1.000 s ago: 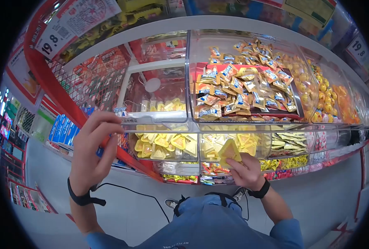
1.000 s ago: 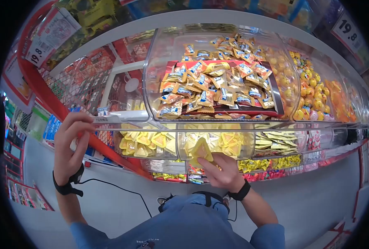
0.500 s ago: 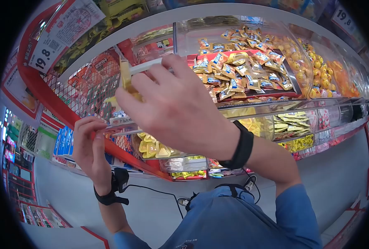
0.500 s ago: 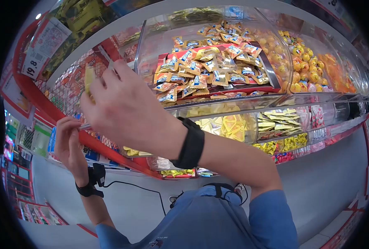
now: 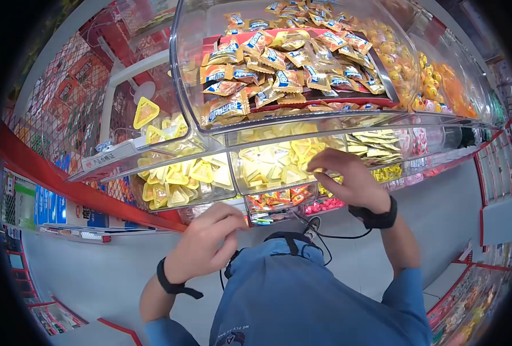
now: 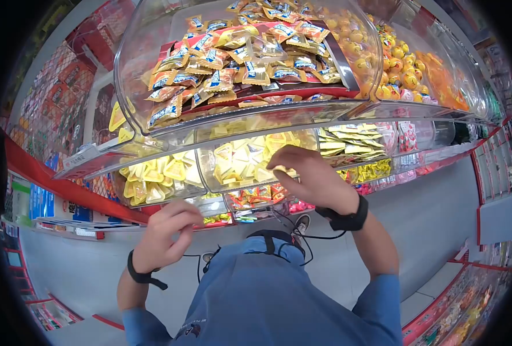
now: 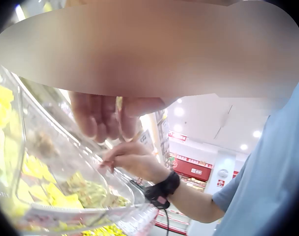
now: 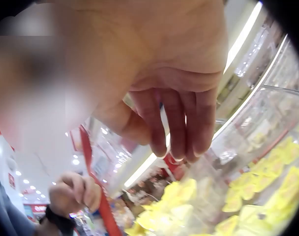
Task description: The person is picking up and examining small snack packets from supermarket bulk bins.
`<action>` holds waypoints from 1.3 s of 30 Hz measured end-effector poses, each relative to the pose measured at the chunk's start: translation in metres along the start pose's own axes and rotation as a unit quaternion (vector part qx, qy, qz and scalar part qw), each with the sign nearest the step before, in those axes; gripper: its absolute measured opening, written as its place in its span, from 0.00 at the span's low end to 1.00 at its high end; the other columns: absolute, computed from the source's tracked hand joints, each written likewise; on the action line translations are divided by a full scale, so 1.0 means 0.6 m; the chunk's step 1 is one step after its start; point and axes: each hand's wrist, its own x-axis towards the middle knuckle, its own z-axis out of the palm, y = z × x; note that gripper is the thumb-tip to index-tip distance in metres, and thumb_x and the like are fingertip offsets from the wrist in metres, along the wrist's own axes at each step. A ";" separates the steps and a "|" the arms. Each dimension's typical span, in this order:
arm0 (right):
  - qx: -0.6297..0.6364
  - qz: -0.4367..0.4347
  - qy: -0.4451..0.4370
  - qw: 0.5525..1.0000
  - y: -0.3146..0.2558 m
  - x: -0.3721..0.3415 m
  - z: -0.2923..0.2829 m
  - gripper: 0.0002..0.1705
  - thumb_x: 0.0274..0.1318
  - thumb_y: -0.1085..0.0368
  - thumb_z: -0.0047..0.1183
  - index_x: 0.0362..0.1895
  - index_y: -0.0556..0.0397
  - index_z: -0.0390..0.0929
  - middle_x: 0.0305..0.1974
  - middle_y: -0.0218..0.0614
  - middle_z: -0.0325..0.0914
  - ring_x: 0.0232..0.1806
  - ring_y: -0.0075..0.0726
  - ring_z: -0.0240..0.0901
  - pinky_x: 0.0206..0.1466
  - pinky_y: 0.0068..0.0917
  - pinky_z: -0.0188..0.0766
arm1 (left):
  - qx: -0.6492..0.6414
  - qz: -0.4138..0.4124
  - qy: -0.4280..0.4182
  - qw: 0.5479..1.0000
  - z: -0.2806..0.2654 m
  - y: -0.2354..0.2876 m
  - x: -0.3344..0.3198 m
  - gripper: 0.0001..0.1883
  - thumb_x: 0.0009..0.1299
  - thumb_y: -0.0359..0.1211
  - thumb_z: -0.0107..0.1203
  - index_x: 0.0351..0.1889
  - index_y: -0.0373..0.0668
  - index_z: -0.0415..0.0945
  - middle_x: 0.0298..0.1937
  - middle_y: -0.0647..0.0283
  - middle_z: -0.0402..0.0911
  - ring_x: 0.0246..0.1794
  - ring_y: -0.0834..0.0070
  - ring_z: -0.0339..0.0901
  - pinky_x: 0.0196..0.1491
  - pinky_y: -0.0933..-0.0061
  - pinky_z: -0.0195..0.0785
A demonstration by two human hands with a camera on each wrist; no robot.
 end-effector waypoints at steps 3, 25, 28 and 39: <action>-0.124 0.050 0.060 0.989 0.107 0.015 0.058 0.28 0.49 0.59 0.59 0.53 0.60 0.70 0.53 0.54 0.69 0.55 0.60 0.66 0.60 0.47 0.62 | 0.046 -0.069 -0.058 0.995 0.069 -0.043 0.059 0.09 0.61 0.25 0.47 0.38 0.32 0.73 0.43 0.51 0.74 0.45 0.56 0.74 0.48 0.61 0.66; -0.051 0.351 -0.192 0.915 0.221 0.160 0.099 0.51 0.22 0.48 0.73 0.59 0.49 0.69 0.51 0.46 0.76 0.49 0.42 0.76 0.53 0.31 0.72 | 0.292 -0.154 -0.058 0.942 0.226 -0.161 0.121 0.35 0.61 0.55 0.58 0.53 0.35 0.65 0.43 0.51 0.78 0.46 0.58 0.78 0.45 0.60 0.71; -0.139 0.323 -0.136 0.926 0.222 0.147 0.116 0.41 0.25 0.53 0.70 0.53 0.47 0.75 0.46 0.44 0.79 0.46 0.45 0.77 0.51 0.34 0.73 | 0.294 -0.154 -0.056 0.942 0.228 -0.162 0.120 0.35 0.60 0.55 0.59 0.52 0.36 0.64 0.41 0.51 0.78 0.45 0.58 0.78 0.44 0.59 0.71; -0.184 0.191 -0.031 0.964 0.192 0.118 0.100 0.22 0.32 0.72 0.61 0.40 0.48 0.82 0.40 0.46 0.80 0.45 0.51 0.77 0.51 0.39 0.73 | 0.207 -0.170 -0.049 0.962 0.220 -0.171 0.124 0.40 0.60 0.58 0.58 0.54 0.30 0.65 0.45 0.44 0.77 0.48 0.51 0.75 0.49 0.57 0.69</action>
